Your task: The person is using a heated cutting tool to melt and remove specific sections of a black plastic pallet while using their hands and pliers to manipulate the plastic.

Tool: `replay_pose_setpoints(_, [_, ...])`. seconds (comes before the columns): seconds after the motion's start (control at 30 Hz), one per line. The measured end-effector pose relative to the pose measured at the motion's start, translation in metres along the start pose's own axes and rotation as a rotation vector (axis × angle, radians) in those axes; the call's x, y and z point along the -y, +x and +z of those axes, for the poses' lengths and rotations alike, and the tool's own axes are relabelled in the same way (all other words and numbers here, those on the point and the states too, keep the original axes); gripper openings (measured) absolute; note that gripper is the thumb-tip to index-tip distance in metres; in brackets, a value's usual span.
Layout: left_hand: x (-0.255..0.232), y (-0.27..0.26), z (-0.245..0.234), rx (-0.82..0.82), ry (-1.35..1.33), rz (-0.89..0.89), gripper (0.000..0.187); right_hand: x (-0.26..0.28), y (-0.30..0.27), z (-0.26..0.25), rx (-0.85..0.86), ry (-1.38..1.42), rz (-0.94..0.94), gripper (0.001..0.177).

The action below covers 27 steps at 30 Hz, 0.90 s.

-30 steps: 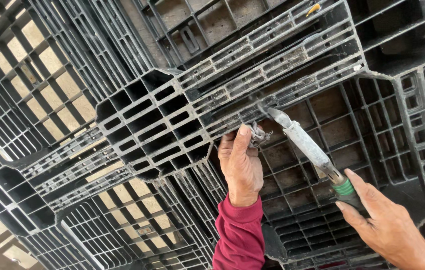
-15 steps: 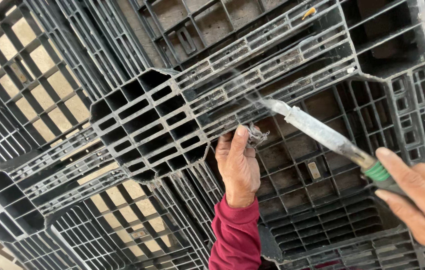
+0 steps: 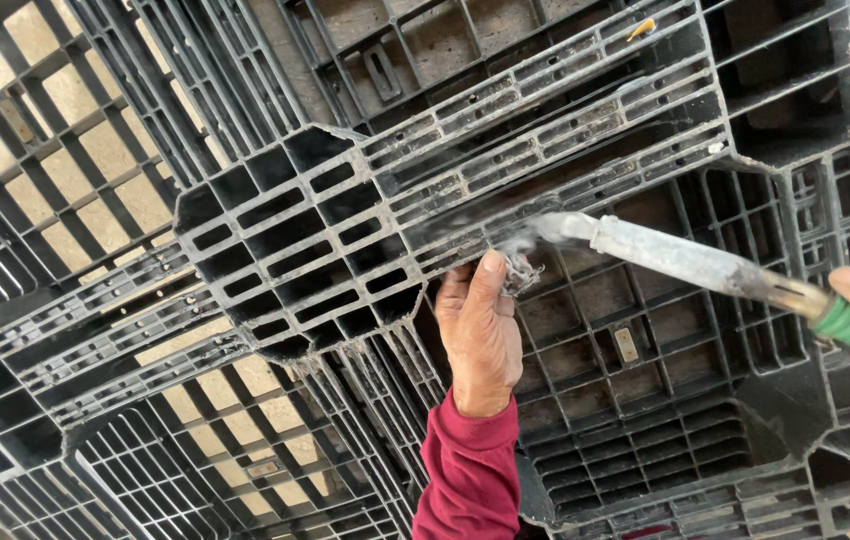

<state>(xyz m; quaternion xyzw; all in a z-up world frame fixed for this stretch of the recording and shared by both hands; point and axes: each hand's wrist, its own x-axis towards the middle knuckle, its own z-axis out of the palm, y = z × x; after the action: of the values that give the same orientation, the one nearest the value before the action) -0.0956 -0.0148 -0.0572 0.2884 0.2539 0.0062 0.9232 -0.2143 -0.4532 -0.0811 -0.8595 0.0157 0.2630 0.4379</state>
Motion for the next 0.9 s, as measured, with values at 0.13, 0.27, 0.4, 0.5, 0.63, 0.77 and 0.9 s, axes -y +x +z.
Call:
replay_pose_setpoints(0.13, [-0.001, -0.001, 0.001, -0.056, -0.012, -0.026, 0.02, 0.035, 0.019, 0.002, 0.012, -0.002, 0.001, 0.081])
replay_pose_setpoints(0.27, [0.001, 0.0, -0.001, -0.014, -0.031, -0.021, 0.012, 0.052, 0.027, 0.005, 0.026, 0.001, 0.008, 0.08])
replay_pose_setpoints(0.4, [0.001, -0.002, -0.001, -0.028, -0.028, -0.034, 0.017, 0.057, 0.03, 0.004, 0.04, 0.001, 0.024, 0.078])
replay_pose_setpoints(0.5, [0.002, 0.001, -0.003, -0.031, -0.036, -0.016, 0.011, 0.058, 0.031, 0.003, 0.049, 0.003, 0.028, 0.077])
replay_pose_setpoints(0.63, [0.002, -0.002, -0.002, -0.025, -0.023, -0.014, 0.016, 0.06, 0.034, 0.005, 0.051, 0.013, 0.021, 0.075])
replay_pose_setpoints(0.77, [0.009, -0.003, 0.002, -0.014, 0.015, 0.017, 0.024, 0.064, 0.033, 0.01, 0.045, 0.043, 0.011, 0.073])
replay_pose_setpoints(0.9, [0.014, -0.027, 0.022, -0.046, 0.346, 0.073, 0.039, 0.071, 0.036, 0.012, 0.019, 0.076, 0.005, 0.072])
